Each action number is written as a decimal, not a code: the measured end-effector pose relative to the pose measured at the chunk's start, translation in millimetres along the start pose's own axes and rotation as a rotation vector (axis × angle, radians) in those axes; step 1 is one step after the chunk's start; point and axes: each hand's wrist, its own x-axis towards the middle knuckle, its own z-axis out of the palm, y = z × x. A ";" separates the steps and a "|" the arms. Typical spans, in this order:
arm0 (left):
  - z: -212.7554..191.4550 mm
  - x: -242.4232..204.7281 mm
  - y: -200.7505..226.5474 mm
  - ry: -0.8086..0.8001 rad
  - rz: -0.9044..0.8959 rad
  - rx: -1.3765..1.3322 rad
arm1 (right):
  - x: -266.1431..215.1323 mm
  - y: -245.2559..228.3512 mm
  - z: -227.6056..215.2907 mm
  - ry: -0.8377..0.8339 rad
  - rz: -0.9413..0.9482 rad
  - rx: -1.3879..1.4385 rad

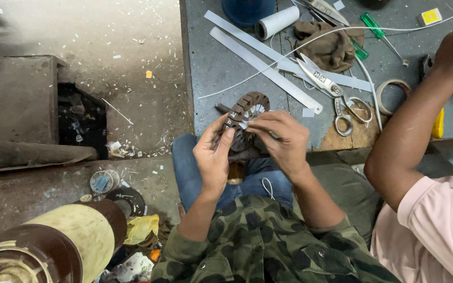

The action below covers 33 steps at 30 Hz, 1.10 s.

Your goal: The person cuts small rectangular pieces from a white strip using scissors and inserts them into the slots of a circular motor stator. The person repeats this process, placing each cut piece into the stator slots.

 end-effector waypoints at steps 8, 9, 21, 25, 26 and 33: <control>9.4 -5.3 -7.4 0.018 0.137 0.011 | -6.1 11.4 -2.2 -0.004 0.050 0.023; 8.6 -3.3 -4.1 0.013 0.134 0.076 | -4.9 15.5 -9.7 0.005 0.086 0.098; 26.2 8.4 6.2 0.109 0.195 0.335 | -5.0 55.5 -27.7 -0.183 0.076 -0.356; 33.1 6.8 14.3 0.150 0.180 0.354 | 1.5 53.9 -30.3 -0.240 0.175 -0.336; 33.9 7.4 18.3 0.155 0.150 0.338 | 3.8 53.6 -32.3 -0.247 0.182 -0.313; 38.1 -14.6 47.5 0.155 0.815 0.976 | -8.2 43.8 -53.3 -0.001 0.513 0.067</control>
